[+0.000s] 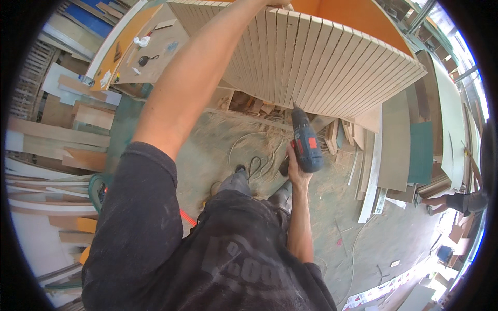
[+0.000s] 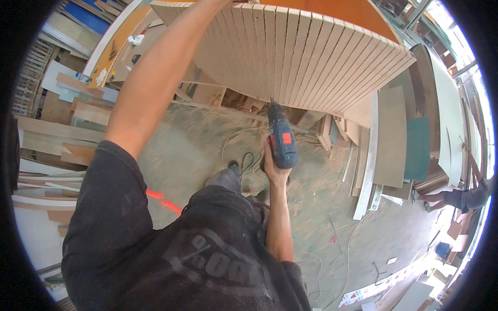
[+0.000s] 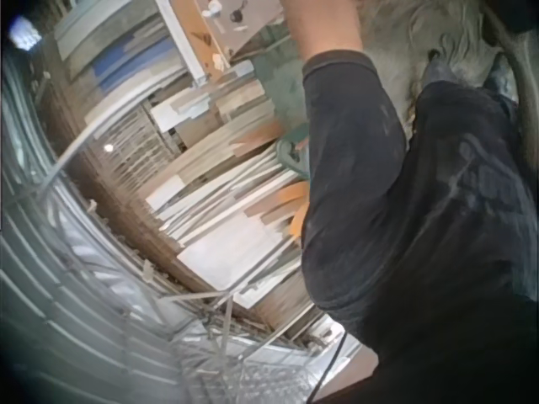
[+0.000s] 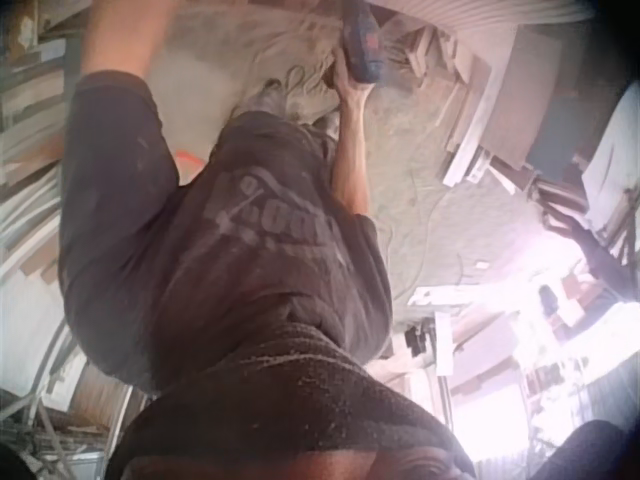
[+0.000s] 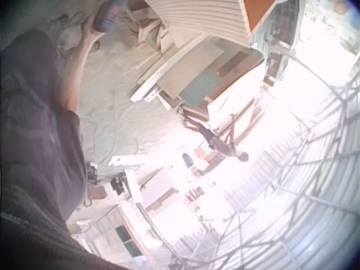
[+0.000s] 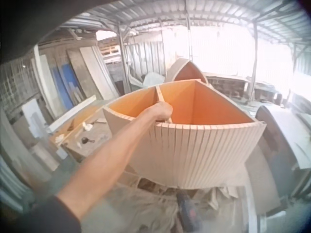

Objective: The person applies glue to the edge of a curved wooden panel and then uses a drill to secure it to the internal frame of a furniture piece.

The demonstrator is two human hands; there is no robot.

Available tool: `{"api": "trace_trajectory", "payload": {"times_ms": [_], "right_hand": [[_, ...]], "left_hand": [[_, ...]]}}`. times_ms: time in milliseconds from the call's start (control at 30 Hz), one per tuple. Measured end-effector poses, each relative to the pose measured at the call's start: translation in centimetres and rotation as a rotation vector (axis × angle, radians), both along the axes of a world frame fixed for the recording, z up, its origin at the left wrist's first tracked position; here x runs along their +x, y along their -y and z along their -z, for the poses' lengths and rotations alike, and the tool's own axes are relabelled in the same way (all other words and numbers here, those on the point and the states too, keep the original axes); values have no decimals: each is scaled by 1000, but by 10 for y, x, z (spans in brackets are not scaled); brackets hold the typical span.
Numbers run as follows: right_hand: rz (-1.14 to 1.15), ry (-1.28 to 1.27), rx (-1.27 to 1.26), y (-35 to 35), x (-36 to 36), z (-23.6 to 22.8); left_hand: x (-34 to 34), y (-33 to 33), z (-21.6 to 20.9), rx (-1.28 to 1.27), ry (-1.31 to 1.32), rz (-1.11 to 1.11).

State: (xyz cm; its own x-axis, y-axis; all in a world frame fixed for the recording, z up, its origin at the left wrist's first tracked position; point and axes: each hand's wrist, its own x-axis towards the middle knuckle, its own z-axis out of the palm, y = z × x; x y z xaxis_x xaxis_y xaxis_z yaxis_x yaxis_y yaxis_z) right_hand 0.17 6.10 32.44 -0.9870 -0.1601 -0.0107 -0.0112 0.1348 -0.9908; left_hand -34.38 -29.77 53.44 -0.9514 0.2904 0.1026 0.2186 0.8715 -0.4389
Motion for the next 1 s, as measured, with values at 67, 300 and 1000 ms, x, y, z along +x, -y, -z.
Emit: {"api": "trace_trajectory", "payload": {"times_ms": [67,300,1000], "right_hand": [[12,-15,-64,15,-9,14],[2,-384,-30,40,-41,6],[6,-410,-62,64,-40,26]], "left_hand": [[-1,12,3,50,-42,3],[3,1,-4,-37,-15,-8],[2,-4,-2,-32,-49,25]]}}
